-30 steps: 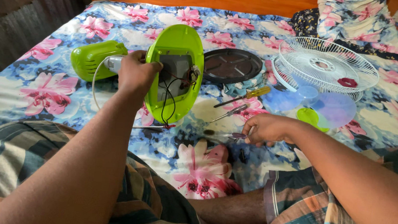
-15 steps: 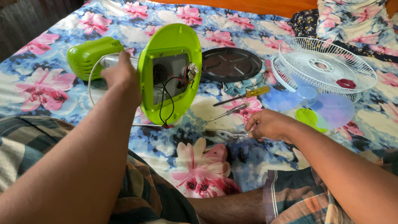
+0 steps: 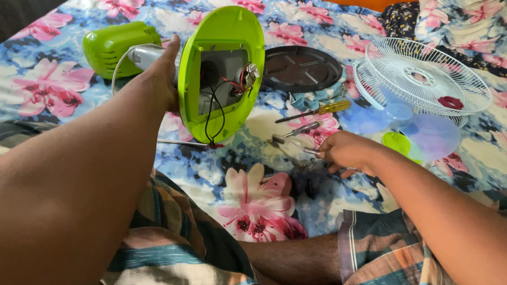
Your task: The person disassembles a green electric fan by removing the rear cover, detaching the motor housing from the stand, and loosening screws with a screwdriver. They handle the fan parts and wires on a floral bedsheet.
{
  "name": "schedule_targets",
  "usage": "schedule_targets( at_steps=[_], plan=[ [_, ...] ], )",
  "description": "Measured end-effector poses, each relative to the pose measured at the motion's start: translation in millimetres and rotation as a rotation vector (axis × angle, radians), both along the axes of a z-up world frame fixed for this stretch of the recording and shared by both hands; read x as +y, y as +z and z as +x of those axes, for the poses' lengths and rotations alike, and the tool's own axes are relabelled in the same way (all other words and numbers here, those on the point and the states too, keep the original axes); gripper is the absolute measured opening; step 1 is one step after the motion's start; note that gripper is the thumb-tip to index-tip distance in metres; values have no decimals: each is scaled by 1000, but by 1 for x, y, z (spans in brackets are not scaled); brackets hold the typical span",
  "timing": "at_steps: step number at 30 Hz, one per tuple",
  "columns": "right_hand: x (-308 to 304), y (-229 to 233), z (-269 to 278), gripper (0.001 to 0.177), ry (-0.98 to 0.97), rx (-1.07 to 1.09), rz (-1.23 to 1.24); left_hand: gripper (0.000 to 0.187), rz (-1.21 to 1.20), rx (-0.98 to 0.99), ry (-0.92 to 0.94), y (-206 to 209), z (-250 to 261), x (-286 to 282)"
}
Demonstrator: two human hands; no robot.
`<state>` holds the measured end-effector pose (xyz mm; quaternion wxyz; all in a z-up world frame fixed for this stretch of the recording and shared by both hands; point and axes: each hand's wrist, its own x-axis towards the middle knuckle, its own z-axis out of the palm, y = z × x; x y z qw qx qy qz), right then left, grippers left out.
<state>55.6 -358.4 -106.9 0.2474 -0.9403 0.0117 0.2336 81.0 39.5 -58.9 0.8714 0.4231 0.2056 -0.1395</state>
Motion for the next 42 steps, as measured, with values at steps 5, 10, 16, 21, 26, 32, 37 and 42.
schedule_targets(
  at_steps=[5,10,16,21,26,32,37,42],
  plan=[
    [4,-2,-3,32,30,-4,6,75,5,-123,-117,-7,4,-19],
    [-1,-9,0,30,35,2,-9,74,-2,-208,-164,-11,4,-28],
    [-9,-22,12,17,189,-117,-37,71,5,-304,-179,-9,-5,-25],
    [-6,-5,16,16,172,-271,306,70,24,-455,-185,6,-10,-28],
    [26,58,2,29,208,-776,675,68,66,-653,-226,34,-25,-24],
    [52,106,-37,32,229,-974,797,66,64,-929,-361,62,-21,-70],
    [44,125,-55,37,247,-1107,840,64,44,-978,-395,60,-20,-93],
    [36,129,-64,25,275,-1148,830,62,23,-975,-378,51,-21,-99]
  ],
)
